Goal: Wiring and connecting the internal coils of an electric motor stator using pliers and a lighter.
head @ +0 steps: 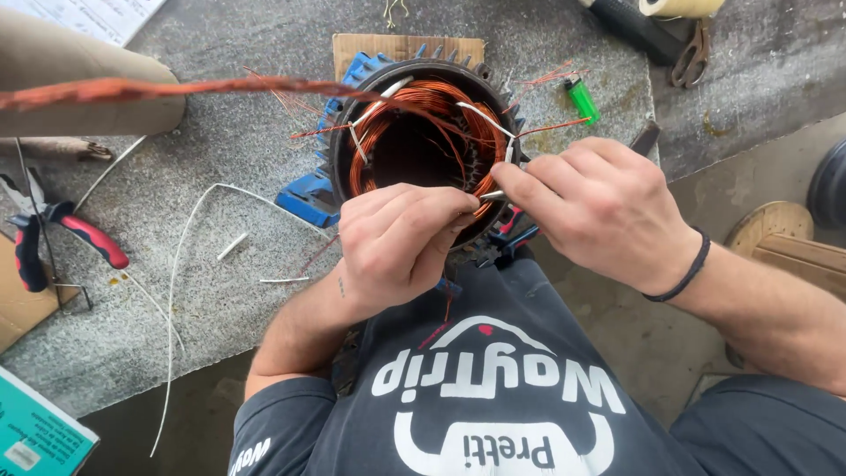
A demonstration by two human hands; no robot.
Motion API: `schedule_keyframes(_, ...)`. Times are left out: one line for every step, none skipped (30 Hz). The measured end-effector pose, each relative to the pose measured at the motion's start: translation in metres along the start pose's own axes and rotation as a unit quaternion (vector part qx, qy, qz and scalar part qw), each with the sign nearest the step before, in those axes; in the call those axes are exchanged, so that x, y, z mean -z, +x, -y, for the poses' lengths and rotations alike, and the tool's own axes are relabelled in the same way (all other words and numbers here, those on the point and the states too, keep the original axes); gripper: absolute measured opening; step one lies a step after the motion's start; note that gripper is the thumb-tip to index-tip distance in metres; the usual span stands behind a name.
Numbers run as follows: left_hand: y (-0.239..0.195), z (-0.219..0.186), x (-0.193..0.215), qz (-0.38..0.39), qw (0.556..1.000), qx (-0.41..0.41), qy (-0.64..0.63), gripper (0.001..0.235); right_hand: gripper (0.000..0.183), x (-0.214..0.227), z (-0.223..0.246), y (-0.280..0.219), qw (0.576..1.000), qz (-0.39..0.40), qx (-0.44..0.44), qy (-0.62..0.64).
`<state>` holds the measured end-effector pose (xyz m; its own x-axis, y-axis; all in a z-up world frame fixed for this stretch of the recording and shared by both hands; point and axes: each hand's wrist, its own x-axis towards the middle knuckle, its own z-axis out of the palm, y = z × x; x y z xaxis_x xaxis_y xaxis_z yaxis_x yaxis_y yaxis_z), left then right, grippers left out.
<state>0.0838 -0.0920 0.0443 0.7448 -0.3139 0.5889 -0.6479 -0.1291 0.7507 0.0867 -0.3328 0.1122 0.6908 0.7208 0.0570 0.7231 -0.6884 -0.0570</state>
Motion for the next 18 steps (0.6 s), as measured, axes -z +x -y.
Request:
schedule_keyframes(0.001,0.001,0.001,0.003,1.000,0.003,0.004,0.021,0.032,0.003,0.001,0.006,1.000,-0.003,0.001,0.005)
schedule_keyframes(0.002,0.002,0.002,0.010,1.000,0.003,-0.012,0.022,0.032,0.006,0.002,0.012,1.000,-0.010,0.006,-0.003)
schedule_keyframes(0.004,0.003,0.003,0.019,0.999,0.003,-0.028,0.022,0.032,0.009,0.002,0.018,1.000,-0.019,0.011,-0.011)
schedule_keyframes(0.004,0.004,0.004,0.022,0.999,0.005,-0.023,0.022,0.032,0.006,0.000,0.018,1.000,-0.023,0.011,-0.006)
schedule_keyframes(0.003,0.005,0.004,0.020,0.999,0.007,-0.035,0.021,0.031,0.003,-0.002,0.018,1.000,-0.016,0.018,-0.010)
schedule_keyframes(0.003,0.006,0.004,0.019,0.999,0.008,-0.047,0.021,0.029,-0.001,-0.005,0.018,1.000,-0.010,0.025,-0.013)
schedule_keyframes(0.002,0.008,0.002,0.020,0.999,0.013,-0.043,0.021,0.029,-0.003,-0.007,0.018,1.000,-0.011,0.027,-0.007)
schedule_keyframes(0.000,0.010,0.002,0.015,0.998,0.013,-0.055,0.021,0.024,-0.006,-0.009,0.019,1.000,0.008,0.028,-0.010)
schedule_keyframes(-0.004,0.007,0.003,0.004,0.998,0.022,-0.057,0.020,0.019,-0.010,-0.012,0.022,0.999,0.025,0.043,-0.005)
schedule_keyframes(-0.008,0.004,0.006,0.000,0.998,0.036,-0.043,0.020,0.019,-0.014,-0.015,0.025,0.998,0.023,0.057,0.009)
schedule_keyframes(-0.011,0.003,0.006,-0.004,0.998,0.041,-0.050,0.020,0.017,-0.017,-0.017,0.027,0.998,0.029,0.057,0.018)
schedule_keyframes(-0.013,0.003,0.006,-0.008,0.997,0.046,-0.058,0.020,0.020,-0.020,-0.021,0.029,0.997,0.035,0.057,0.028)
schedule_keyframes(-0.014,0.004,0.005,-0.005,0.997,0.051,-0.057,0.020,0.020,-0.021,-0.027,0.031,0.997,0.035,0.056,0.034)
schedule_keyframes(-0.015,0.006,0.003,-0.012,0.996,0.054,-0.068,0.021,0.024,-0.021,-0.035,0.033,0.997,0.049,0.056,0.036)
schedule_keyframes(-0.019,0.005,0.003,-0.018,0.995,0.064,-0.076,0.021,0.028,-0.024,-0.039,0.034,0.995,0.065,0.059,0.045)
schedule_keyframes(-0.024,0.003,0.005,-0.015,0.994,0.075,-0.073,0.021,0.028,-0.026,-0.042,0.036,0.994,0.066,0.060,0.056)
schedule_keyframes(-0.028,0.002,0.006,-0.013,0.992,0.089,-0.085,0.022,0.029,-0.027,-0.045,0.037,0.994,0.074,0.069,0.047)
schedule_keyframes(-0.031,0.002,0.008,-0.011,0.990,0.103,-0.097,0.024,0.030,-0.028,-0.050,0.039,0.993,0.081,0.077,0.038)
